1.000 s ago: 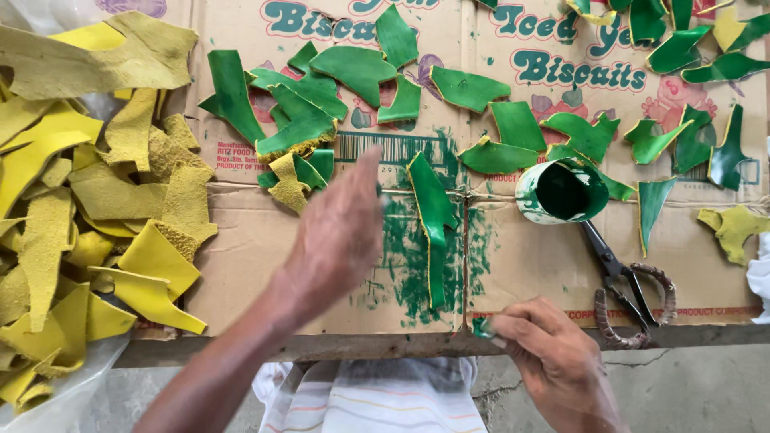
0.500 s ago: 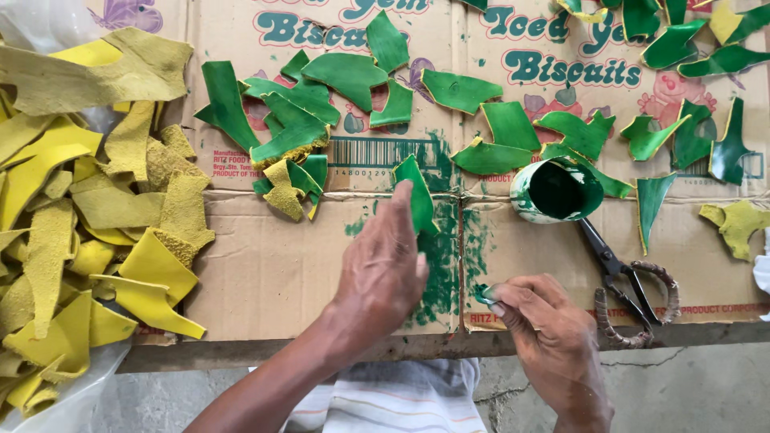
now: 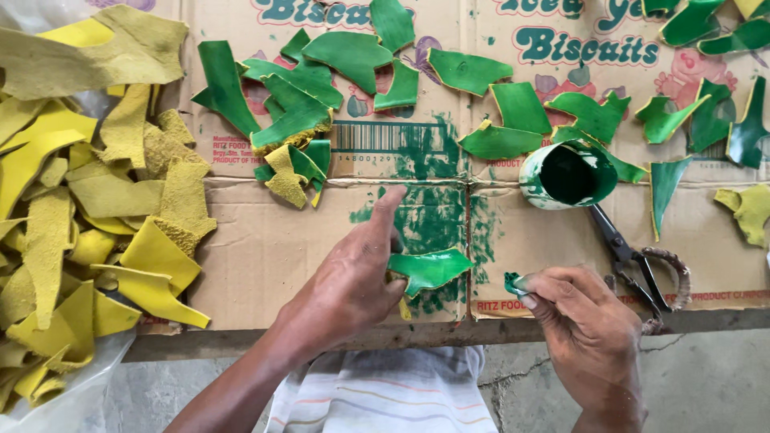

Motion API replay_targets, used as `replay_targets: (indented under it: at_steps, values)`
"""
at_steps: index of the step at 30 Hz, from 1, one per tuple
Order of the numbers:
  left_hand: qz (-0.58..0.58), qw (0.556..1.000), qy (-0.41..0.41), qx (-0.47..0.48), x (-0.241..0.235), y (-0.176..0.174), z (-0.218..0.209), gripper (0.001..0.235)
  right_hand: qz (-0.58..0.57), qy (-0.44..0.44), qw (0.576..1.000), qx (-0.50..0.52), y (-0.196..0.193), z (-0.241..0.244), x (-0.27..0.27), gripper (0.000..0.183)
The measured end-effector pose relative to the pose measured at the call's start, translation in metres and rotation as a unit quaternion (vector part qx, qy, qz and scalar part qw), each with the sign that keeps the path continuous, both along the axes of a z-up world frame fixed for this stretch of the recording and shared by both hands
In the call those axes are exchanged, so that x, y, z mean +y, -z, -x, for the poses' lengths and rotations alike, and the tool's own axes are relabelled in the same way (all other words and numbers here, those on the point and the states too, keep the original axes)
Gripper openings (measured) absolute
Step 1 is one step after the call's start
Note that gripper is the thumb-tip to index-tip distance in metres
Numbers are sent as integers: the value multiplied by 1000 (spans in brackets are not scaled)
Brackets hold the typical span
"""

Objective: The person paints yellow foam pieces green using a small brush and a paint can. They repeatedly dip the brush, apply paint to each piece, and place the finished pieces on a cardboard surface.

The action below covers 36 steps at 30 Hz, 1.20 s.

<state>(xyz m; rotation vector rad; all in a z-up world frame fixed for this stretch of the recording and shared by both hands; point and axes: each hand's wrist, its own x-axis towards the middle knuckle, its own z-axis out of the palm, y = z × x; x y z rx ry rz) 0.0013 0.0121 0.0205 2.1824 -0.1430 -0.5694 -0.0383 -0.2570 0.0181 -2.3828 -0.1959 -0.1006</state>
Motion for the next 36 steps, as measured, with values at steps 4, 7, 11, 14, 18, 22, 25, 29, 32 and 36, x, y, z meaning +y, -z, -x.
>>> replay_targets:
  at_steps: [4, 7, 11, 14, 18, 22, 25, 29, 32, 36]
  values:
    - [28, 998, 41, 50, 8, -8, -3, 108, -9, 2, 1000, 0, -1, 1, -3, 20]
    - [39, 997, 56, 43, 13, -8, -5, 108, -8, -1, 1000, -4, -1, 0, -3, 19]
    - [114, 993, 15, 35, 12, -8, -7, 103, -10, -11, 1000, -4, 0, 1, -2, 19]
    - [155, 988, 22, 0, 13, -18, -10, 103, -22, 5, 1000, -5, 0, 0, -1, 19]
    - [116, 991, 66, 7, 13, -28, -22, 103, -15, 5, 1000, -21, -3, -1, -3, 19]
    - [84, 987, 135, -37, 12, -17, -36, 103, -14, 2, 1000, -26, -1, -2, -4, 20]
    - [64, 980, 166, -92, 14, -3, -39, 97, 3, -19, 999, -32, 3, -4, -3, 21]
    - [-89, 966, 203, -137, 19, 10, -43, 95, 10, -107, 993, -41, 14, -18, 5, 24]
    - [-138, 935, 243, -217, 24, 19, -46, 93, 3, -165, 986, -26, 23, -32, 18, 25]
    - [-59, 925, 222, -302, 31, 28, -47, 88, 16, -206, 978, -33, 26, -45, 32, 28]
